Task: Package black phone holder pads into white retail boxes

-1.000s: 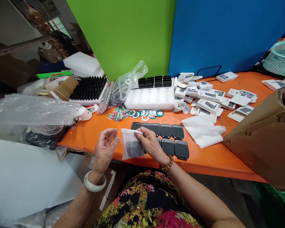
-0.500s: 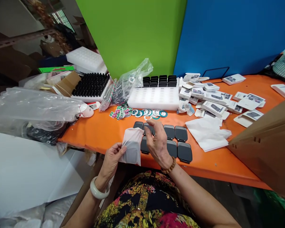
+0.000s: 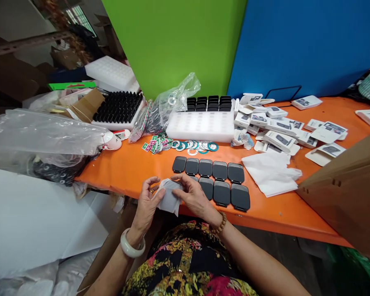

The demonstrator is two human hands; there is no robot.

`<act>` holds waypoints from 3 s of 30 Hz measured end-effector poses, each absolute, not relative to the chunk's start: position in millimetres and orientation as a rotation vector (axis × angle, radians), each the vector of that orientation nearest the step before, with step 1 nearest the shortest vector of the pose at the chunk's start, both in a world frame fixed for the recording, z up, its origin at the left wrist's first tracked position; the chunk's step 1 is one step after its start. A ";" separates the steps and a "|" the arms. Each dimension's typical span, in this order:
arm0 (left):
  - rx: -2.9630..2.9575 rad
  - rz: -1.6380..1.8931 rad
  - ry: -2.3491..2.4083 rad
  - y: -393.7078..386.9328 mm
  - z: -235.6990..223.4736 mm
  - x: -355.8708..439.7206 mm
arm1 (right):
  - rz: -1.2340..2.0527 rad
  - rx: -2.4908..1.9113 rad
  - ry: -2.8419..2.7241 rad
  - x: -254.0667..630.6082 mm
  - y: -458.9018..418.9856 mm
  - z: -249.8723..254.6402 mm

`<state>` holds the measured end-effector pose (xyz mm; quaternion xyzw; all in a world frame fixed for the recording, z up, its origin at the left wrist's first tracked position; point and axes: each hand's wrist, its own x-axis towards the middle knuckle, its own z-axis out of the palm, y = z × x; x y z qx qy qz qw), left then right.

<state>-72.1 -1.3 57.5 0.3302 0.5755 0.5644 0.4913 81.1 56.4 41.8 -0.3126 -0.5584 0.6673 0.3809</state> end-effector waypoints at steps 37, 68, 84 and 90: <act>1.438 0.577 2.438 64.6 -4.3 -135.3 | 0.099 -1.794 -1.232 286.4 43.7 -3.2; 1.199 0.969 1.705 58.3 25.3 -49.5 | -0.130 -1.948 -1.435 258.6 30.6 11.7; 0.667 1.168 1.134 50.3 52.9 -19.2 | 0.692 -1.129 -1.838 148.8 14.2 43.3; 0.891 0.892 1.083 35.7 63.3 -36.1 | 1.300 -1.083 -1.468 151.7 57.8 45.4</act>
